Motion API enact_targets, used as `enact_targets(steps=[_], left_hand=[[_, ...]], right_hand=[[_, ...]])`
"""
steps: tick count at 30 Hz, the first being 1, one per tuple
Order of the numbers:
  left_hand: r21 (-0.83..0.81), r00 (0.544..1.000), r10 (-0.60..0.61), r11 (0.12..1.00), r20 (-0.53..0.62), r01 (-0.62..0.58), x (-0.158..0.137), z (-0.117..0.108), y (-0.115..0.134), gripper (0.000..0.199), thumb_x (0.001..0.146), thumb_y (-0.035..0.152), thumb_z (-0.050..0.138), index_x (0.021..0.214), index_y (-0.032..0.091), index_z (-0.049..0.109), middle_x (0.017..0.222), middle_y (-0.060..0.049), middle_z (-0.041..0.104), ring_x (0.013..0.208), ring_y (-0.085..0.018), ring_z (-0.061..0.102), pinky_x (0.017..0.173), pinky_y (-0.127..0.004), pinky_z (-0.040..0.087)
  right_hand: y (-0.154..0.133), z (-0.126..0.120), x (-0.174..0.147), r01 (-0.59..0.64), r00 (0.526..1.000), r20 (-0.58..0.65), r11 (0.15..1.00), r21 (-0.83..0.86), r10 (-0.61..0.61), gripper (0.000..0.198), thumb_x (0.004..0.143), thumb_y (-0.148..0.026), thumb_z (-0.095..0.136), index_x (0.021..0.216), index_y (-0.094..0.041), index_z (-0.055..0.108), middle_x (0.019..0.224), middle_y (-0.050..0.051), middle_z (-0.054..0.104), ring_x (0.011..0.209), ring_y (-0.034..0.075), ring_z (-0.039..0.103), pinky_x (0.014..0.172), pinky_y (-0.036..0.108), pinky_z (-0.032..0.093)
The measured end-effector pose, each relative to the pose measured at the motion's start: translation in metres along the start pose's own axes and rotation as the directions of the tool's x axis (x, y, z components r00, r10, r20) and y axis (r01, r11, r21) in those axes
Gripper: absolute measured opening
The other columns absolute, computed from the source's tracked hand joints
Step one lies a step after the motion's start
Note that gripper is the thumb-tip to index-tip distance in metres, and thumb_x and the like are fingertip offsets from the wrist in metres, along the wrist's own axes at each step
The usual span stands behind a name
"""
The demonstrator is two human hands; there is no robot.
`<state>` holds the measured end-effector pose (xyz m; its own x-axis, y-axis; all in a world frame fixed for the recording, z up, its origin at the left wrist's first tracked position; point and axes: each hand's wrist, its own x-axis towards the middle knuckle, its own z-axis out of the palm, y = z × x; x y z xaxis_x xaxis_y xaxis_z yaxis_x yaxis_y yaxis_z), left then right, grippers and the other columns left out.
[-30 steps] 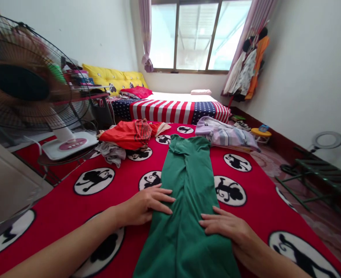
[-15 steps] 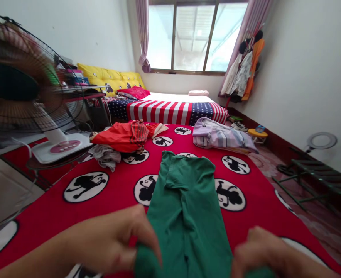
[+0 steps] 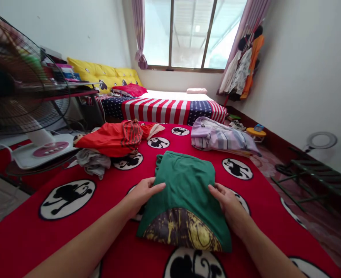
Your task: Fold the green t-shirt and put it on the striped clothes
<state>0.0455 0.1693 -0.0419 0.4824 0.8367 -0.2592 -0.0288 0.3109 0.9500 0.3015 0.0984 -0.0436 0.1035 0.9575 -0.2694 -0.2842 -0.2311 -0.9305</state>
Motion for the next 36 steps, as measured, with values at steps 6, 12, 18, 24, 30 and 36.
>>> enact_targets(steps=[6, 12, 18, 24, 30, 36], left_hand=[[0.113, 0.973, -0.064, 0.993, 0.222, 0.039, -0.010, -0.010, 0.014, 0.050, 0.070, 0.044, 0.078, 0.109, 0.014, 0.068, 0.102, -0.009, 0.073, 0.098, -0.027, 0.067, 0.087, -0.033, 0.051], [0.194, 0.883, -0.143, 0.979, 0.447, 0.060, -0.025, -0.016, 0.022, 0.043, 0.070, 0.037, 0.079, 0.107, 0.017, 0.069, 0.098, -0.003, 0.073, 0.102, -0.025, 0.065, 0.091, -0.033, 0.049], [-0.106, 0.965, -0.016, 0.993, 0.261, 0.045, -0.013, -0.003, 0.017, 0.044, 0.076, 0.035, 0.075, 0.113, 0.012, 0.065, 0.108, -0.012, 0.071, 0.098, -0.026, 0.068, 0.090, -0.034, 0.051], [-0.179, 0.970, -0.082, 0.976, 0.231, 0.125, -0.014, 0.009, 0.013, 0.043, 0.074, 0.031, 0.077, 0.109, 0.010, 0.065, 0.100, -0.014, 0.073, 0.090, -0.025, 0.071, 0.085, -0.033, 0.054], [-0.224, 0.999, -0.028, 0.974, 0.019, 0.032, -0.018, 0.022, 0.018, 0.061, 0.065, 0.028, 0.084, 0.119, 0.013, 0.059, 0.094, -0.011, 0.075, 0.079, -0.024, 0.072, 0.073, -0.031, 0.057], [-0.171, 0.993, -0.063, 0.982, 0.101, 0.080, -0.053, 0.025, 0.031, 0.056, 0.071, 0.029, 0.080, 0.122, 0.017, 0.059, 0.107, -0.010, 0.072, 0.094, -0.024, 0.070, 0.085, -0.033, 0.054]], right_hand=[[-0.003, 0.001, -0.007, 0.036, 0.999, -0.009, 0.997, -0.062, -0.037, 0.052, 0.064, -0.043, 0.082, 0.106, -0.022, 0.060, 0.104, 0.006, 0.073, 0.097, 0.029, 0.069, 0.084, 0.039, 0.057], [-0.012, -0.003, -0.026, -0.060, 0.963, 0.244, 0.970, -0.234, 0.118, 0.047, 0.059, -0.038, 0.086, 0.097, -0.016, 0.067, 0.096, 0.007, 0.075, 0.092, 0.029, 0.070, 0.084, 0.038, 0.056], [-0.016, 0.011, -0.019, -0.051, 0.995, 0.083, 0.998, 0.031, 0.048, 0.041, 0.074, -0.034, 0.078, 0.108, -0.018, 0.064, 0.104, 0.007, 0.073, 0.097, 0.025, 0.069, 0.086, 0.035, 0.056], [-0.021, 0.016, -0.003, -0.093, 0.996, 0.022, 0.982, 0.163, 0.091, 0.040, 0.077, -0.025, 0.074, 0.113, -0.014, 0.061, 0.094, 0.010, 0.075, 0.089, 0.027, 0.071, 0.082, 0.039, 0.058], [-0.029, 0.028, -0.005, -0.014, 0.999, 0.035, 0.986, 0.165, 0.008, 0.049, 0.070, -0.019, 0.077, 0.116, -0.020, 0.059, 0.097, 0.006, 0.075, 0.090, 0.027, 0.071, 0.083, 0.042, 0.058], [-0.031, 0.026, -0.040, -0.024, 0.998, 0.064, 0.995, 0.099, 0.018, 0.048, 0.075, -0.031, 0.075, 0.120, -0.021, 0.059, 0.113, 0.008, 0.070, 0.103, 0.029, 0.067, 0.091, 0.042, 0.055]])
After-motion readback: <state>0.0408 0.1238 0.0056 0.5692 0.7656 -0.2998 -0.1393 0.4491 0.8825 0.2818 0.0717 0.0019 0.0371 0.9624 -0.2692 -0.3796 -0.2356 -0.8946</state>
